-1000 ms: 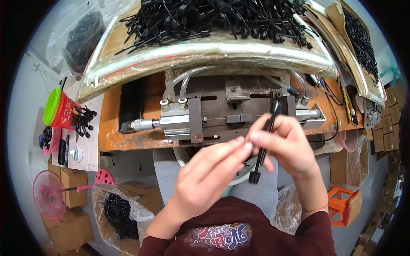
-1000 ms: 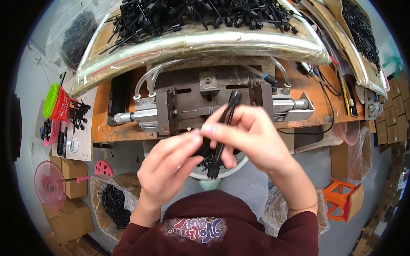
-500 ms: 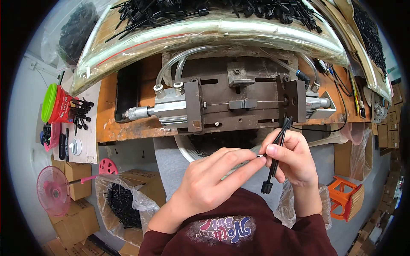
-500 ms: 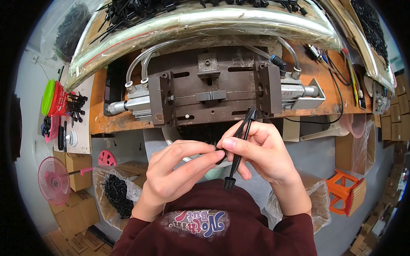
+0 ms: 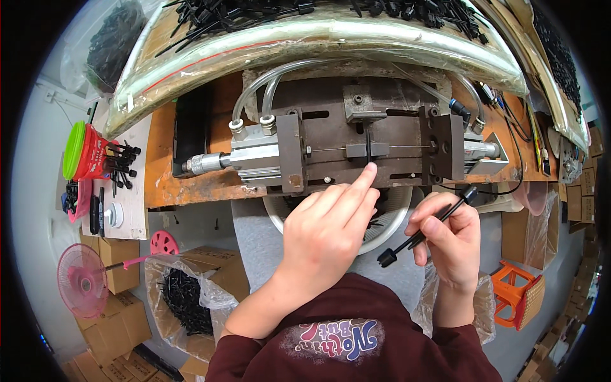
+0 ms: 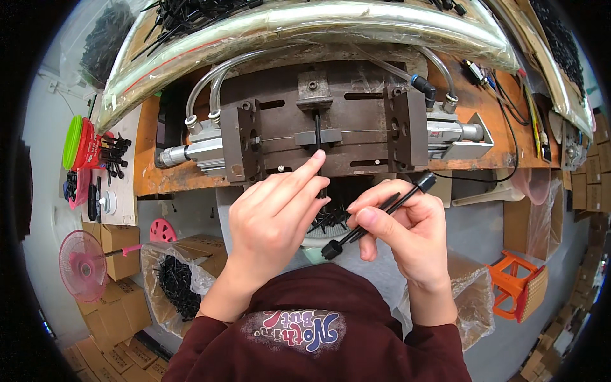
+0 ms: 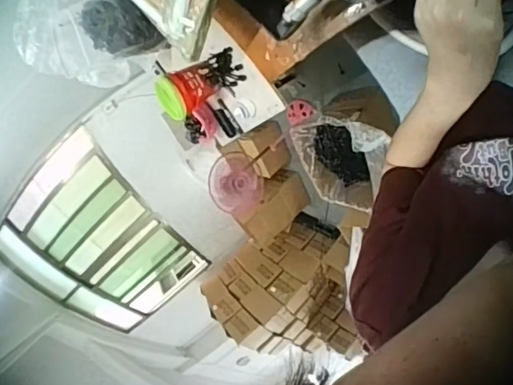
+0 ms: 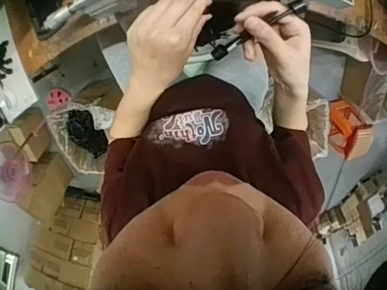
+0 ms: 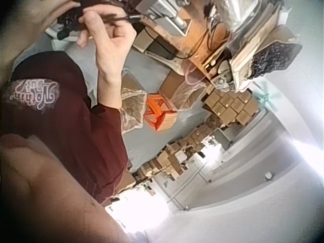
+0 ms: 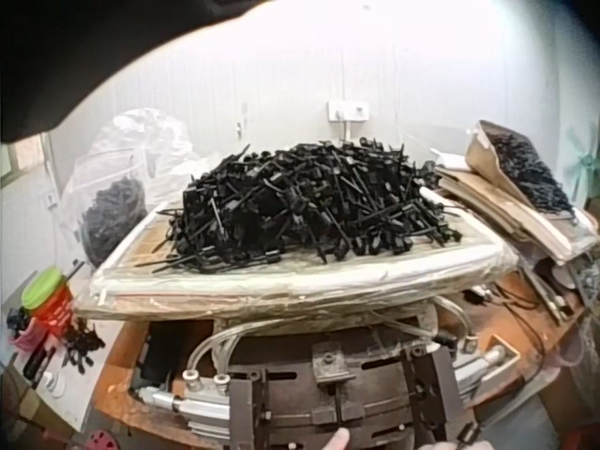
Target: Manually assembling small plastic connectors onto black cable sections using a jig or small industrial press.
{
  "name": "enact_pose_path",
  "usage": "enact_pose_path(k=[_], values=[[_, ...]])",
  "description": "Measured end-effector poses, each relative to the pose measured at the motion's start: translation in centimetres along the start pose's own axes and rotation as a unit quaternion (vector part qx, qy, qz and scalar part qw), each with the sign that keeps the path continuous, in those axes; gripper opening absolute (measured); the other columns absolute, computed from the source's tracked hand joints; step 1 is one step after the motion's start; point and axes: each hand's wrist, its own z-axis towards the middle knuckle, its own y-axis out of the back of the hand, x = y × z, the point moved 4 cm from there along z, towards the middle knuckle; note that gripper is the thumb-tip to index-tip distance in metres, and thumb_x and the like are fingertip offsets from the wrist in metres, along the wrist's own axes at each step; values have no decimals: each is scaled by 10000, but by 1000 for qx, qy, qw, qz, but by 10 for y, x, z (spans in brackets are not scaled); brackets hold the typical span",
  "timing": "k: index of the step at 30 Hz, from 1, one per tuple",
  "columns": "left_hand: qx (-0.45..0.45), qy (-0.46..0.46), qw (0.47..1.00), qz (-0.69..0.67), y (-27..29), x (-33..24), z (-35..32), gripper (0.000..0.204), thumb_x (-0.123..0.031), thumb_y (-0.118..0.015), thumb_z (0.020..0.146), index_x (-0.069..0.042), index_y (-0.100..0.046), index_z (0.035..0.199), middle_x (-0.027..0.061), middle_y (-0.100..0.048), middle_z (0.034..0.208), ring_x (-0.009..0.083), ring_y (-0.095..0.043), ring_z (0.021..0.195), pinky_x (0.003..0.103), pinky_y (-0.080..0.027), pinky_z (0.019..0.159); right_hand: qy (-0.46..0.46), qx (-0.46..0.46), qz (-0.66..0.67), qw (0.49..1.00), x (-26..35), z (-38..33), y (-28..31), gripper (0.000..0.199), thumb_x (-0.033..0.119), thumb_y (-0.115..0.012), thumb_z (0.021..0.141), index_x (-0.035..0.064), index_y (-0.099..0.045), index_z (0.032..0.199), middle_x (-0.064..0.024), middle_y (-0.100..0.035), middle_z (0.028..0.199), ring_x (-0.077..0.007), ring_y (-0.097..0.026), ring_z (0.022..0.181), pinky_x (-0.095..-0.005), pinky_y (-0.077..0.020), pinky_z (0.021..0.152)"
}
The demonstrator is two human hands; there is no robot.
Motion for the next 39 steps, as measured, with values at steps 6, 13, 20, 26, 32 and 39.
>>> enact_pose_path(k=[6, 13, 20, 26, 32, 39], values=[[4, 20, 999, 32, -6, 2, 7, 257, -104, -776, 689, -51, -695, 926, 79, -684, 1184, 169, -656, 706, 279, -504, 649, 55, 7, -10, 998, 2, -2, 4, 106, 24, -577, 936, -74, -616, 946, -189, -610, 955, -179, -626, 623, -271, -523, 531], [9, 26, 999, 30, -6, 3, 8, 262, -109, -778, 687, -58, -701, 933, 71, -691, 1171, 164, -650, 659, 264, -498, 609, 79, -17, -4, 997, 5, -1, 6, 148, 67, -557, 952, -73, -593, 985, -200, -600, 988, -184, -625, 633, -278, -525, 545], [14, 33, 999, 34, -6, 2, 12, 234, -109, -791, 681, -61, -709, 895, 54, -706, 1136, 154, -640, 627, 254, -484, 579, 75, -87, 90, 989, 4, -2, 12, 162, 94, -535, 964, -18, -521, 1079, -172, -628, 936, -159, -592, 602, -244, -491, 512], [2, 25, 1000, -4, -6, 7, 12, 242, -94, -800, 672, -55, -707, 892, 49, -709, 1127, 144, -631, 609, 262, -485, 566, 59, -68, 130, 987, 3, 0, 8, 156, 105, -501, 977, -17, -520, 1073, -168, -634, 930, -144, -578, 592, -242, -469, 525], [41, 15, 920, -390, 12, -11, 1, 397, -76, -852, 648, -15, -730, 1022, 134, -720, 1063, 231, -712, 827, 299, -563, 714, 17, -15, 166, 986, -1, 3, 5, 195, 130, -480, 988, -24, -521, 1101, -176, -641, 941, -144, -578, 598, -240, -467, 526], [-5, 25, 983, -182, 25, -7, -2, 316, -31, -816, 624, -40, -737, 930, 103, -710, 1038, 227, -675, 802, 312, -533, 680, 124, -140, -17, 982, 10, 0, 9, 366, 86, -529, 975, -55, -489, 1310, -130, -647, 903, -94, -531, 572, -198, -431, 507]])
